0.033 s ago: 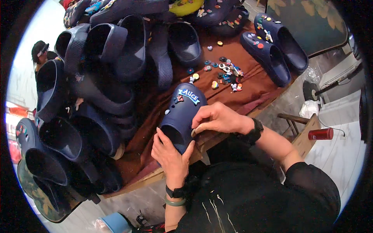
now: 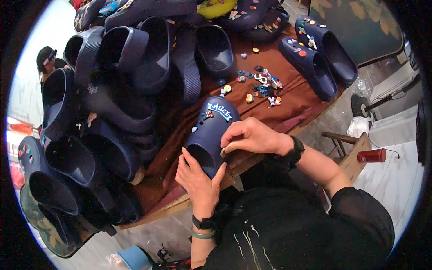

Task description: Attach decorative charms and jibbitz into the holes of foam clogs.

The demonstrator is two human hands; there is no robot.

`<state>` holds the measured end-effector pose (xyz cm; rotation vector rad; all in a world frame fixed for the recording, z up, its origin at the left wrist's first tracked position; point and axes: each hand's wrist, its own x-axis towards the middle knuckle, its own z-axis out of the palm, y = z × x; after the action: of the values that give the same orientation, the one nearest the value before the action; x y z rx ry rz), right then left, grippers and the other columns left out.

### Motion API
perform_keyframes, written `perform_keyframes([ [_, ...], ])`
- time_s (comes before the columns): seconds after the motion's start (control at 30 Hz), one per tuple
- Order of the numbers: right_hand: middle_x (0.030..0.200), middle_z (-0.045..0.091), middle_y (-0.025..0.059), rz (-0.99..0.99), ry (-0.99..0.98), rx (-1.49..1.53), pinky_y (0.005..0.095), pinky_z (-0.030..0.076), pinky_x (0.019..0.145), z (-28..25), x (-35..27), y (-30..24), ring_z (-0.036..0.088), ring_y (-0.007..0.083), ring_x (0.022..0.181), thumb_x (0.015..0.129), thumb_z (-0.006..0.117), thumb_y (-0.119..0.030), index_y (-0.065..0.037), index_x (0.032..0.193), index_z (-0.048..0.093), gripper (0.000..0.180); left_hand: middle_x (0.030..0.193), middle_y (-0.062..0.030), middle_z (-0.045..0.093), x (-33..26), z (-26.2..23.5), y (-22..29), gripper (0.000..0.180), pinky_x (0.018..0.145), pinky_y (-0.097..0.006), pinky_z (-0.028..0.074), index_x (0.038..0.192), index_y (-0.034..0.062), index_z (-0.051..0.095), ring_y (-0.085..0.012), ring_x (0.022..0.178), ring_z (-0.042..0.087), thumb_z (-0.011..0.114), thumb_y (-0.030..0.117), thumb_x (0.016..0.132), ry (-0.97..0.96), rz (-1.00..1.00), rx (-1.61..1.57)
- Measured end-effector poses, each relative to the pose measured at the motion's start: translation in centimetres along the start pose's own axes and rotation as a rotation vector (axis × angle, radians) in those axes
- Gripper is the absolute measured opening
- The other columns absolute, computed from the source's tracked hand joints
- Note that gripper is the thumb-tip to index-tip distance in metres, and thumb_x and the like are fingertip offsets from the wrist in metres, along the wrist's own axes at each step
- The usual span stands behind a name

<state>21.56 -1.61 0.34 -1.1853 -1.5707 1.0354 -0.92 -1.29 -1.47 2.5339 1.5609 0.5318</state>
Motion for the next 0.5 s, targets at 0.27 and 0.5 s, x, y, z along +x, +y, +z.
perform_keyframes([
  [0.27,0.083,0.069,0.0149,0.063,-0.137,-0.418,0.0422,0.052,0.069,-0.8,2.3,-0.9,0.067,0.0332,0.080,0.075,0.076,-0.027,-0.004,0.081,0.069,0.024,0.140,-0.0278,0.039,0.0,0.2,0.0,0.104,0.103,-0.052,0.033,0.150,-0.0053,0.024,-0.0437,0.122,0.042,0.077,0.049,0.078,0.017,0.028,0.031],
  [0.5,0.075,0.058,0.0085,-0.285,-0.142,-0.938,0.0423,0.042,0.071,0.1,2.7,-1.3,0.057,0.0307,0.077,0.076,0.070,-0.022,-0.014,0.078,0.060,0.012,0.140,-0.0258,0.040,-0.2,-0.1,0.5,0.102,0.103,-0.056,0.031,0.147,-0.0068,0.029,-0.0407,0.126,0.039,0.070,0.057,0.080,0.006,0.036,-0.063],
])
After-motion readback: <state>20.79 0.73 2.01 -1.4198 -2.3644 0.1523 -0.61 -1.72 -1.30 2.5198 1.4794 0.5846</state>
